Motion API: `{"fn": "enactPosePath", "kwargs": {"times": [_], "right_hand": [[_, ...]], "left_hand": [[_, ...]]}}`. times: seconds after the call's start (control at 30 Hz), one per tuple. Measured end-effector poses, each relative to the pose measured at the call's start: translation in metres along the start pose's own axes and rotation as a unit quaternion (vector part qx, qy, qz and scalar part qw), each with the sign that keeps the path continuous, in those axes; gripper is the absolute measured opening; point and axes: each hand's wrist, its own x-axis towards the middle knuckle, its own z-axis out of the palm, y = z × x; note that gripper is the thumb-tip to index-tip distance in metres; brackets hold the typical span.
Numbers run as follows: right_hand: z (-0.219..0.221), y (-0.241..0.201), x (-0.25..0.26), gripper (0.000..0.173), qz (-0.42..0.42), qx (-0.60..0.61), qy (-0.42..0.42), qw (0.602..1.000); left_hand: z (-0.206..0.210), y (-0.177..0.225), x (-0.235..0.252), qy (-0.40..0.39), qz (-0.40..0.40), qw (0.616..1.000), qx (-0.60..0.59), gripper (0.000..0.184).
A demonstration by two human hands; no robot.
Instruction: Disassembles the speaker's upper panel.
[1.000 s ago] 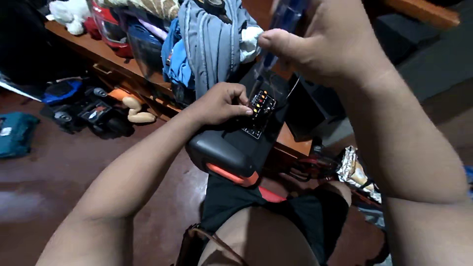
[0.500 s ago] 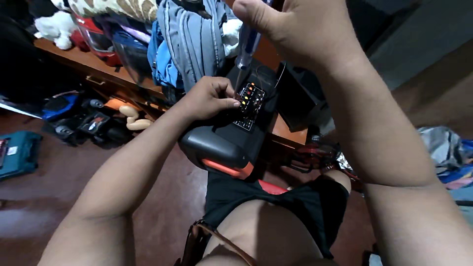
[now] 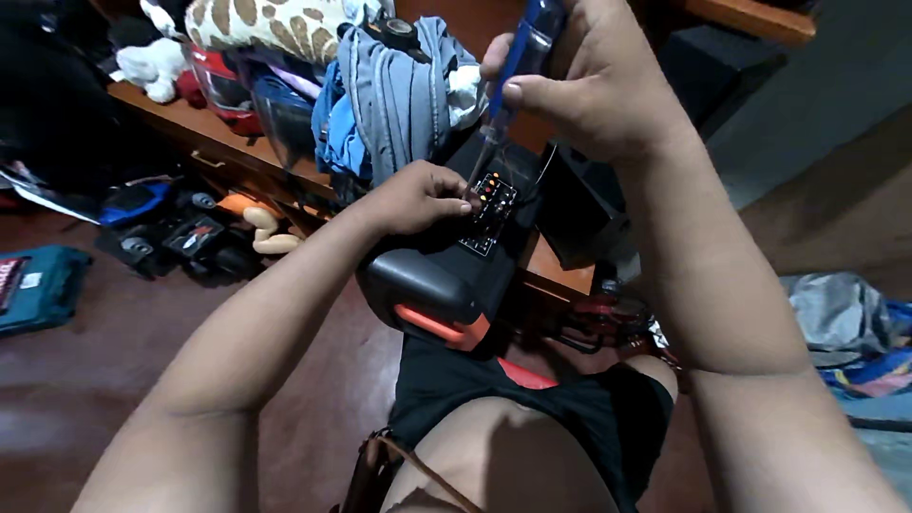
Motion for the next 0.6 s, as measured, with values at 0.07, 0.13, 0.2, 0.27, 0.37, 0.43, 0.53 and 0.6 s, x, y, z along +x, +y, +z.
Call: {"fn": "enactPosePath", "kwargs": {"times": [0.07, 0.13, 0.2, 0.27, 0.37, 0.43, 0.53, 0.6], "right_hand": [[0.007, -0.002, -0.001, 0.043, 0.029, 0.035, 0.030, 0.998], [0.020, -0.005, 0.001, 0.061, 0.074, -0.064, 0.117, 0.988], [0.030, -0.007, 0.002, 0.068, 0.102, -0.133, 0.173, 0.971], [0.036, -0.010, 0.002, 0.065, 0.116, -0.177, 0.175, 0.962], [0.035, -0.008, 0.003, 0.052, 0.118, -0.165, 0.142, 0.969], [0.026, -0.005, 0.003, 0.043, 0.104, -0.112, 0.107, 0.982], [0.009, -0.004, -0.007, 0.044, 0.091, -0.094, 0.069, 0.989], [0.008, -0.004, -0.014, 0.050, 0.104, -0.088, 0.079, 0.988]], "left_hand": [[0.002, -0.001, 0.000, 0.024, -0.001, 1.000, 0.015, 0.009], [0.004, -0.001, 0.001, 0.043, -0.010, 0.999, 0.019, 0.011], [0.006, 0.000, 0.001, 0.058, -0.032, 0.998, 0.025, 0.021], [0.007, 0.001, 0.001, 0.071, -0.049, 0.996, 0.034, 0.028], [0.008, -0.001, 0.000, 0.083, -0.045, 0.995, 0.029, 0.029], [0.009, -0.004, -0.002, 0.082, -0.015, 0.996, 0.015, 0.019], [0.012, -0.003, -0.002, 0.073, 0.037, 0.996, 0.031, 0.015], [0.011, 0.002, -0.003, 0.075, 0.032, 0.995, 0.052, 0.017]]}}
